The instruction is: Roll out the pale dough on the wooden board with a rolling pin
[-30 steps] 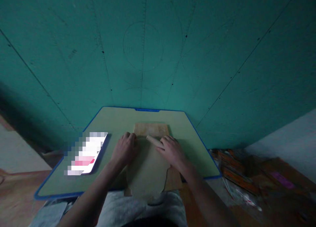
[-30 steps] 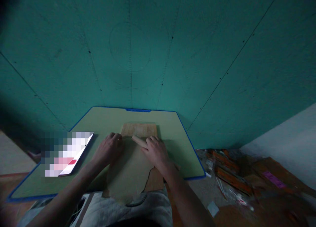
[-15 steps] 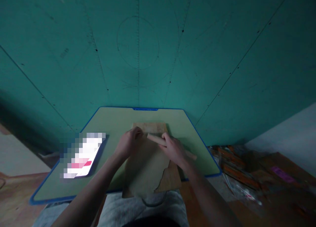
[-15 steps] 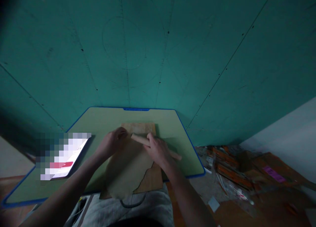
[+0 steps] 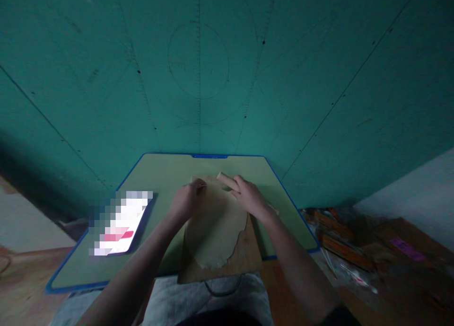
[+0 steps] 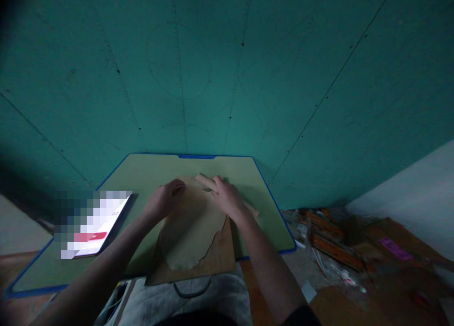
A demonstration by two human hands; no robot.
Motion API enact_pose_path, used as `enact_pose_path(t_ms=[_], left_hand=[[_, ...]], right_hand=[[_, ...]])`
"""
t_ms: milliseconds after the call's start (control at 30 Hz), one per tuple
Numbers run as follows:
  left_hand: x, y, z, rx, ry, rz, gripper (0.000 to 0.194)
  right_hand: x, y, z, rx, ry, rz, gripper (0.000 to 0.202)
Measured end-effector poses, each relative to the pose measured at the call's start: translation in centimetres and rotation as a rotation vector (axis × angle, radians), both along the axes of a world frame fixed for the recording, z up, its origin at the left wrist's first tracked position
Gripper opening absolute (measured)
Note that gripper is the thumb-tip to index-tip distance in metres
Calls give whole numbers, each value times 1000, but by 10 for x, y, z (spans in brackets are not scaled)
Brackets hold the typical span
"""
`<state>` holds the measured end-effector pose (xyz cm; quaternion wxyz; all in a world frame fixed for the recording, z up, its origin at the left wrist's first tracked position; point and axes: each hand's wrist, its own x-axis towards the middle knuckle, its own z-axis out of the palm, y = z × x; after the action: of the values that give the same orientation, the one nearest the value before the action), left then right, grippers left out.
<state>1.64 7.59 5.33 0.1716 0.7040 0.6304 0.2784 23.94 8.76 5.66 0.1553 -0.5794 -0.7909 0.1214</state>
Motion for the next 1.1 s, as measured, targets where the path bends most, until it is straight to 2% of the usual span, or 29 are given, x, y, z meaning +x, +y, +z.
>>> enact_pose_path(t_ms=[100, 167, 200, 300, 333, 467, 633, 733, 833, 900, 1000, 1100], left_hand=[[-2, -11, 2, 15, 91, 18, 31], [0, -31, -3, 42, 130, -32, 34], [2, -44, -8, 56, 146, -86, 33], [8, -89, -29, 221, 253, -433, 39], [9, -103, -36, 263, 271, -487, 39], [10, -138, -57, 266, 373, -494, 60], [13, -155, -69, 299, 418, -429, 88], [14, -161, -73, 371, 465, -437, 95], [12, -164, -75, 371, 485, -456, 103], [10, -165, -76, 336, 497, -459, 101], [8, -165, -75, 308, 523, -460, 88], [6, -164, -74, 339, 537, -461, 91]], right_hand=[[-1, 9, -4, -6, -39, -1, 30], [1, 12, -5, -14, -41, -5, 30], [3, 13, -5, -19, -38, -7, 30], [11, 14, -4, -46, -24, -19, 27], [15, 13, -3, -59, -20, -19, 26], [23, 8, -3, -102, -16, -10, 24], [18, 9, -1, -94, -25, -31, 28], [12, 13, 2, -78, -32, -48, 31], [11, 17, 4, -72, -47, -63, 24], [15, 18, 6, -66, -56, -88, 19], [26, 18, 8, -51, -67, -145, 16], [37, 16, 9, -51, -80, -177, 14]])
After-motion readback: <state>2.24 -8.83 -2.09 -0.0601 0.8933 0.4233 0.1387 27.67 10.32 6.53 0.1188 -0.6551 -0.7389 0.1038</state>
